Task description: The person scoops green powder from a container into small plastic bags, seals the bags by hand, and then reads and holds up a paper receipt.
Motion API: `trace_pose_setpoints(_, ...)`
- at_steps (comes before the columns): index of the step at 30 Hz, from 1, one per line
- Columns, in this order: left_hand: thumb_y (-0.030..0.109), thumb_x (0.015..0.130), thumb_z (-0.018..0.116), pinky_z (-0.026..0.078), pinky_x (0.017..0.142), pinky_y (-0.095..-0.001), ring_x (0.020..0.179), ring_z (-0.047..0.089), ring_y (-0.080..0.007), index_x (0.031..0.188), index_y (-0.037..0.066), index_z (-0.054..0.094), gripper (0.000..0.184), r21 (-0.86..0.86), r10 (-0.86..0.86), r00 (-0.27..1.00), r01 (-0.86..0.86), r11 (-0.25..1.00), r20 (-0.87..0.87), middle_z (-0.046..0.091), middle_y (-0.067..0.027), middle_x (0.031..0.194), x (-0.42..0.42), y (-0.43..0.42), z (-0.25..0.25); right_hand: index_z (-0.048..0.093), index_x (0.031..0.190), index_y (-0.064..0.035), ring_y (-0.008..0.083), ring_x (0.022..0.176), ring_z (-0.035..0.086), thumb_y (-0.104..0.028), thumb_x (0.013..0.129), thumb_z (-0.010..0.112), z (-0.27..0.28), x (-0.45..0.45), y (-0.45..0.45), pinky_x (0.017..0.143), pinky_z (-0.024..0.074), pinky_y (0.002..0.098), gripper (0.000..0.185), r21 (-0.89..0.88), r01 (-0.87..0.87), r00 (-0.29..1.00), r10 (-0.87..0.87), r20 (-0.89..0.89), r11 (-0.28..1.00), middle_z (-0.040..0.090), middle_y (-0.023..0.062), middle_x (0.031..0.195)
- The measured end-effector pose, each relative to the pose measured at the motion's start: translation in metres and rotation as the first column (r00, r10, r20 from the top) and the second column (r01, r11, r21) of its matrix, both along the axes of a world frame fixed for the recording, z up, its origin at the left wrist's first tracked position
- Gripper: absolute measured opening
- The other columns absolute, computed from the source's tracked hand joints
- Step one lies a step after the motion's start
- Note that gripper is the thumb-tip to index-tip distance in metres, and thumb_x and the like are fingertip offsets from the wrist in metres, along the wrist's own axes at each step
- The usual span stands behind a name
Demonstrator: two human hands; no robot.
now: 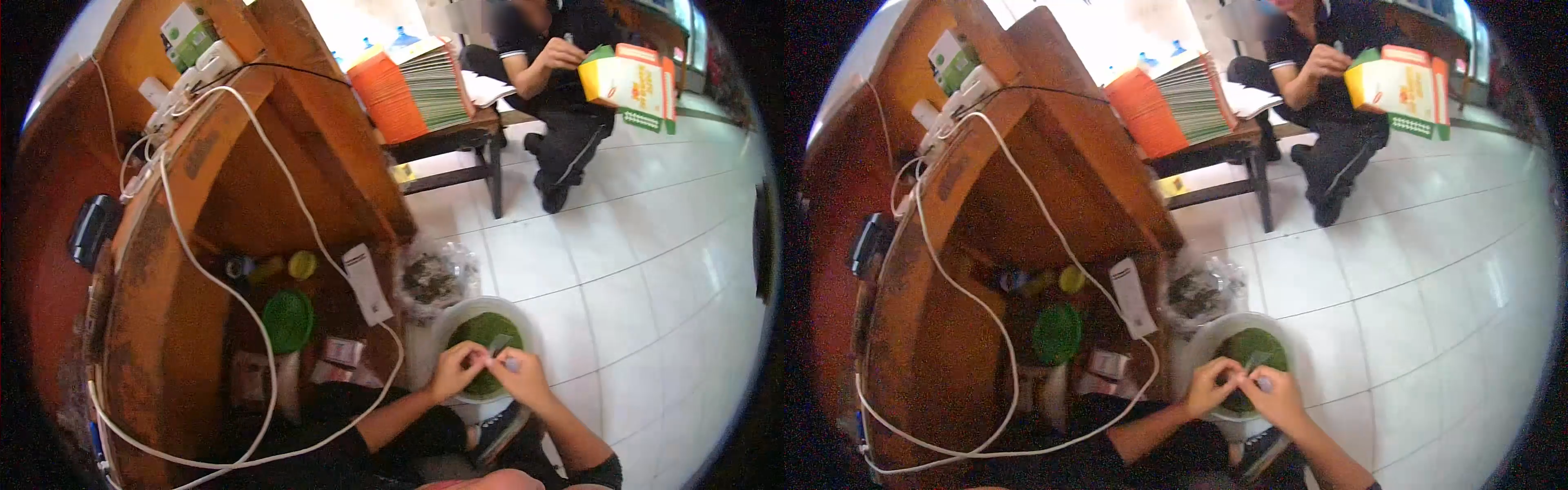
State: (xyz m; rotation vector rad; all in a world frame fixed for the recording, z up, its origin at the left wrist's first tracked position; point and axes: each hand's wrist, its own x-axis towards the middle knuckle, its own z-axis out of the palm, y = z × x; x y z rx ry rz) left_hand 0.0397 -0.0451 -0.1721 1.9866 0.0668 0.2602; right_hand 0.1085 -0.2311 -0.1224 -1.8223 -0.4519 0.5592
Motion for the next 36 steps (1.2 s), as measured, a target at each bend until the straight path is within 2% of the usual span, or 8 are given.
trace_pose_setpoints(13,0.004,0.093,0.076,0.061,0.073,-0.0264,0.085,0.074,-0.0121,0.103,-0.002,0.072,0.013,-0.111,-0.008,0.999,0.012,0.994,0.033,0.074,-0.0094,0.096,-0.019,-0.017,0.019,0.068,0.122,-0.0018,0.0189,0.098,0.071,-0.019,0.091,0.079,-0.043,-0.018,-0.023,0.09,0.0549,0.0343,0.037,0.082,0.031,0.967,-0.051,0.25,0.996,0.076,0.0104,0.106)
trace_pose_setpoints(14,0.004,0.092,0.076,0.061,0.072,-0.0266,0.085,0.074,-0.012,0.103,-0.002,0.072,0.013,-0.122,-0.036,0.999,0.037,0.992,0.01,0.074,-0.0093,0.096,-0.016,-0.02,0.018,0.06,0.135,-0.0037,0.0198,0.101,0.071,-0.016,0.092,0.078,-0.059,0.002,-0.035,0.091,0.0551,0.0348,0.048,0.148,0.205,0.978,-0.209,0.008,0.967,0.075,0.0116,0.11)
trace_pose_setpoints(15,0.004,0.092,0.077,0.061,0.073,-0.0268,0.083,0.073,-0.0117,0.102,-0.001,0.072,0.013,-0.12,-0.029,1.0,0.028,0.992,-0.008,0.075,-0.009,0.094,-0.016,-0.023,0.022,0.052,0.148,-0.0056,0.0208,0.103,0.072,-0.012,0.092,0.076,-0.067,0.024,-0.059,0.093,0.0552,0.0353,0.061,0.18,0.407,0.9,-0.36,-0.245,0.896,0.075,0.0129,0.114)
trace_pose_setpoints(18,0.005,0.091,0.079,0.06,0.072,-0.0269,0.081,0.072,-0.011,0.1,0.0,0.072,0.012,-0.099,-0.006,1.0,0.004,0.995,-0.026,0.074,-0.0085,0.092,-0.019,-0.025,0.007,0.02,0.165,-0.0146,0.005,0.047,0.035,0.0,0.091,0.055,-0.014,0.092,-0.162,0.035,0.0273,0.0206,0.083,0.303,0.85,0.525,-0.738,-0.424,0.43,0.071,0.0158,0.122)
trace_pose_setpoints(21,0.005,0.09,0.078,0.06,0.076,-0.0276,0.085,0.072,-0.0116,0.1,0.0,0.071,0.013,-0.08,-0.02,0.998,0.015,0.997,-0.063,0.075,-0.0072,0.093,-0.018,-0.025,0.008,0.028,0.163,-0.0154,0.0039,0.048,0.033,-0.012,0.096,0.058,0.045,0.104,-0.223,0.04,0.0265,0.0193,0.073,0.489,0.872,0.326,-0.778,-0.537,0.027,0.069,0.0099,0.118)
trace_pose_setpoints(29,0.005,0.089,0.078,0.057,0.074,-0.0282,0.081,0.07,-0.0103,0.096,0.001,0.07,0.011,-0.025,0.008,0.999,-0.009,1.0,-0.033,0.074,-0.0056,0.09,-0.009,-0.023,-0.002,0.06,0.13,0.0006,0.0047,0.05,0.042,-0.009,0.099,0.056,0.144,0.065,-0.136,0.044,0.0345,0.02,0.033,0.673,0.51,0.832,-0.505,-0.229,0.536,0.065,0.0034,0.091)
trace_pose_setpoints(32,0.006,0.086,0.08,0.056,0.073,-0.029,0.079,0.07,-0.0139,0.096,0.0,0.069,0.015,-0.016,0.024,1.0,-0.024,1.0,-0.015,0.073,-0.0092,0.089,-0.006,-0.019,0.001,0.072,0.1,-0.0009,0.0179,0.059,0.067,0.004,0.091,0.065,0.195,0.048,-0.081,0.055,0.0548,0.0272,0.011,0.396,-0.067,0.452,-0.326,0.83,0.916,0.072,0.0077,0.083)
trace_pose_setpoints(36,0.007,0.086,0.08,0.056,0.074,-0.0289,0.08,0.07,-0.0141,0.096,0.001,0.069,0.016,-0.039,0.08,0.986,-0.076,0.996,0.145,0.073,-0.0094,0.09,-0.006,-0.012,0.01,0.079,0.114,-0.0298,0.0066,0.05,0.054,-0.012,0.078,0.081,0.278,0.017,-0.026,0.043,0.0347,0.0215,0.04,0.126,-0.282,0.169,-0.08,0.982,0.951,0.07,-0.0065,0.088)
